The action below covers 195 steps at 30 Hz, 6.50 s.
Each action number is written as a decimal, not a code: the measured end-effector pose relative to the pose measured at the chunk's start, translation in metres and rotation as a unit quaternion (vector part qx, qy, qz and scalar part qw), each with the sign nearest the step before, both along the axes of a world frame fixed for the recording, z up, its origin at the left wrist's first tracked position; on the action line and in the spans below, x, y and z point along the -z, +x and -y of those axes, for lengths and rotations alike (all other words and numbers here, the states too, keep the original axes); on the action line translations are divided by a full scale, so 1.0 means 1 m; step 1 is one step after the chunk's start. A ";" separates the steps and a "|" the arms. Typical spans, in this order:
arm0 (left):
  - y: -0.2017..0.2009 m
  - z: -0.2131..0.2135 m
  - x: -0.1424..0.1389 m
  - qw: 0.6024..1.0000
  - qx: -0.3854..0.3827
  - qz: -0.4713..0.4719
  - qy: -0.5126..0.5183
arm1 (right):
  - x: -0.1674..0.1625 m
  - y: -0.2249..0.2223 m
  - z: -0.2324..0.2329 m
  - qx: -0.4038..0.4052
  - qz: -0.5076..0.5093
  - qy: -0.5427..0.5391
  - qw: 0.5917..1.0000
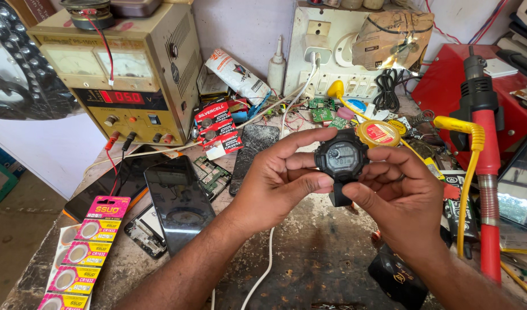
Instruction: The person uses a small green tool to pry open the back of a black digital wristwatch, removes the back cover, and then reattaches it. The person then presses the watch buttons to test the display.
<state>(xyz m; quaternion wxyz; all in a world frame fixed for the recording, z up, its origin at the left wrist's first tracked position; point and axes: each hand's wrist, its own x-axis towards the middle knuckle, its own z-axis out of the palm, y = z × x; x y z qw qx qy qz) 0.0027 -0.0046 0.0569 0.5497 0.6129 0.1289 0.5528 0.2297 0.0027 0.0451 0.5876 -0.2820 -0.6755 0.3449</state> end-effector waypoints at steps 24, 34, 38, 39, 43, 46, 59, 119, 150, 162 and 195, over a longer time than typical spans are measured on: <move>-0.002 0.000 0.000 1.000 0.026 -0.003 0.000 | 0.000 0.000 0.001 -0.031 -0.018 -0.006 0.999; 0.001 0.002 -0.002 1.000 0.020 0.010 0.008 | -0.001 -0.004 0.003 -0.040 -0.051 -0.018 0.998; 0.002 0.003 -0.003 1.000 0.021 0.010 0.005 | 0.000 -0.002 0.002 -0.045 -0.045 -0.004 0.998; 0.002 0.004 -0.003 1.000 0.019 0.005 0.003 | 0.000 0.000 0.001 -0.042 -0.038 -0.002 0.998; 0.001 0.005 -0.003 1.000 0.023 0.000 -0.001 | 0.002 0.006 0.000 -0.014 0.001 -0.018 1.000; -0.001 0.004 -0.003 1.000 0.020 -0.007 0.007 | 0.001 0.006 -0.001 -0.017 0.007 -0.025 1.000; -0.002 0.002 -0.003 0.999 0.044 0.002 -0.003 | -0.002 0.004 0.000 -0.019 -0.006 -0.020 1.000; 0.013 0.006 0.007 0.998 -0.038 0.038 -0.020 | -0.012 -0.013 0.022 0.026 -0.009 -0.018 0.999; 0.005 0.006 0.009 0.998 -0.015 0.060 0.002 | -0.013 -0.010 0.022 -0.071 -0.065 -0.009 0.995; 0.002 0.007 0.007 0.999 -0.012 0.044 0.022 | -0.011 -0.007 0.021 -0.077 -0.061 0.001 0.995; 0.006 0.004 0.009 0.997 -0.031 0.064 -0.019 | -0.019 -0.002 0.019 -0.060 0.008 0.009 0.998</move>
